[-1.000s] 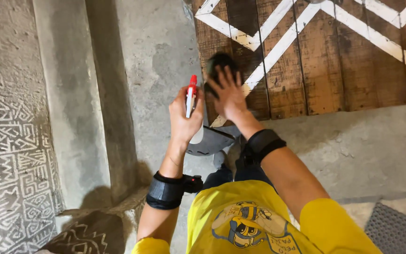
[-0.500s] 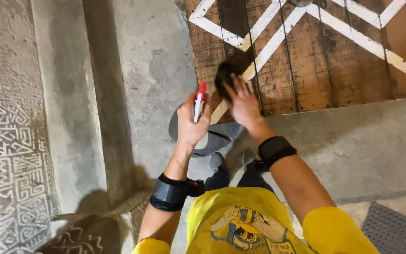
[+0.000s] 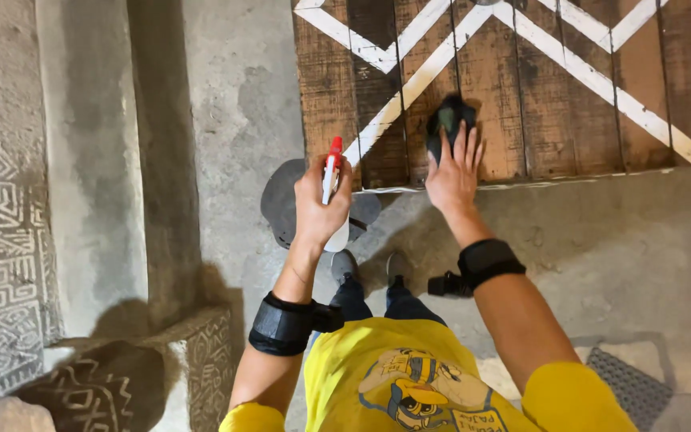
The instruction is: The person sprays a liquid onto a wooden table with white geometric patterns and wipes it with a cloth. They then move to a small wooden stool and repeat the spray-and-wipe process. Finally, they return to the table and continue wiping its surface.
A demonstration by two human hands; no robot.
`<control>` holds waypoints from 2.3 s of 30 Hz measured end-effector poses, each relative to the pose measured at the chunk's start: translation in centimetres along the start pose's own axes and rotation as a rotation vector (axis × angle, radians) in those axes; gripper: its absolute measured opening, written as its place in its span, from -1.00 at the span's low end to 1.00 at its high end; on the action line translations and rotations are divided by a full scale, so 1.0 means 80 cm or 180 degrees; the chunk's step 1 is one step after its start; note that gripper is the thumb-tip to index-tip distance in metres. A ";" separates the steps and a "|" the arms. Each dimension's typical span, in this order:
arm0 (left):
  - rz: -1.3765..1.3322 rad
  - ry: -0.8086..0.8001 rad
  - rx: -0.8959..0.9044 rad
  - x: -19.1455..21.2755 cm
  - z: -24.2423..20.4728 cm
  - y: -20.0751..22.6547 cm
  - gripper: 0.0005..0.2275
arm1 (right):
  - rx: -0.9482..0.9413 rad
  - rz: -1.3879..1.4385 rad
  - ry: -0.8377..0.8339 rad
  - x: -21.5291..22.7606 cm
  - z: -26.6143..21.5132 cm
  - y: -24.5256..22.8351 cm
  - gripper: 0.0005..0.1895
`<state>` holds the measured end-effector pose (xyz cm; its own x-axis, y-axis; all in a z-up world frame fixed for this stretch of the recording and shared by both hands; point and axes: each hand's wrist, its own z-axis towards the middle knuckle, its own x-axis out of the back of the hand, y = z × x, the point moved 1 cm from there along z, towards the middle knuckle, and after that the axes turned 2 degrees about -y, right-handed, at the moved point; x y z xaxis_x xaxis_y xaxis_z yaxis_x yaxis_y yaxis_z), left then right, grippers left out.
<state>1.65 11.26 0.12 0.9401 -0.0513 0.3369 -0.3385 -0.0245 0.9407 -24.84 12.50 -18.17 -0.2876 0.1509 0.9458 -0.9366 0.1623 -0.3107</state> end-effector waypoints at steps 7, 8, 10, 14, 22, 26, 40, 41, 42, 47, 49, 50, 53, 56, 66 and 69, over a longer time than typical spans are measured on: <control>0.0149 0.0278 -0.0162 0.005 -0.022 -0.017 -0.84 | -0.0014 0.0227 -0.0058 -0.012 -0.040 -0.060 -0.39; 0.0192 0.0317 -0.0207 0.007 -0.025 -0.021 -0.84 | 0.0067 0.0251 -0.0037 -0.015 -0.042 -0.072 -0.39; 0.0237 0.0371 -0.0240 0.013 -0.031 -0.029 -0.83 | 0.0162 0.0278 -0.0027 -0.018 -0.047 -0.090 -0.39; 0.0248 0.0415 -0.0075 0.032 -0.040 -0.037 -0.83 | 0.0186 0.0341 0.0167 -0.033 -0.042 -0.125 -0.36; 0.0353 0.0521 -0.0138 0.076 -0.046 -0.049 -0.83 | 0.0407 0.0371 -0.0145 -0.037 -0.038 -0.208 -0.32; 0.0293 0.0508 -0.0082 0.088 -0.035 -0.046 -0.82 | 0.1084 0.0517 -0.0425 -0.049 -0.033 -0.236 -0.29; 0.0064 0.0619 -0.0368 0.059 0.004 -0.016 -0.80 | 0.1338 0.1741 -0.2357 -0.008 0.044 -0.216 -0.57; 0.0194 0.0713 -0.0220 0.051 0.006 -0.008 -0.81 | 0.1585 0.2143 -0.1922 0.002 0.056 -0.204 -0.59; 0.0320 0.0807 -0.0068 0.041 0.009 0.000 -0.82 | 0.1825 0.2543 -0.1481 0.011 0.067 -0.190 -0.60; 0.0478 0.1442 0.0071 -0.018 0.002 0.015 -0.83 | 0.1881 0.2350 -0.1598 0.056 0.118 -0.123 -0.48; 0.0550 0.1633 0.0187 -0.044 -0.001 0.026 -0.83 | 0.2135 0.2468 -0.1486 0.069 0.137 -0.097 -0.48; 0.0533 0.1749 0.0067 -0.057 -0.004 0.030 -0.85 | 0.2154 0.2463 -0.1437 0.077 0.145 -0.085 -0.49; 0.0383 0.1920 0.0137 -0.097 -0.020 0.049 -0.87 | 0.2268 0.2512 -0.1351 0.089 0.153 -0.053 -0.53; 0.0028 0.1991 0.0421 -0.131 -0.036 0.062 -0.88 | 0.2300 0.2472 -0.1518 0.096 0.153 -0.039 -0.56; 0.0346 0.2606 -0.0218 -0.199 -0.090 0.078 -0.88 | 0.2047 0.1887 -0.2296 0.103 0.131 -0.023 -0.47; 0.0310 0.2746 0.0036 -0.217 -0.116 0.071 -0.87 | 0.2330 0.2557 -0.2339 0.065 0.115 -0.002 -0.38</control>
<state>-16.24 21.25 -0.06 0.6073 0.7212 0.3333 -0.4152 -0.0696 0.9071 -28.00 4.31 -12.30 -0.6363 -0.6439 0.4248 -0.2781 -0.3221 -0.9049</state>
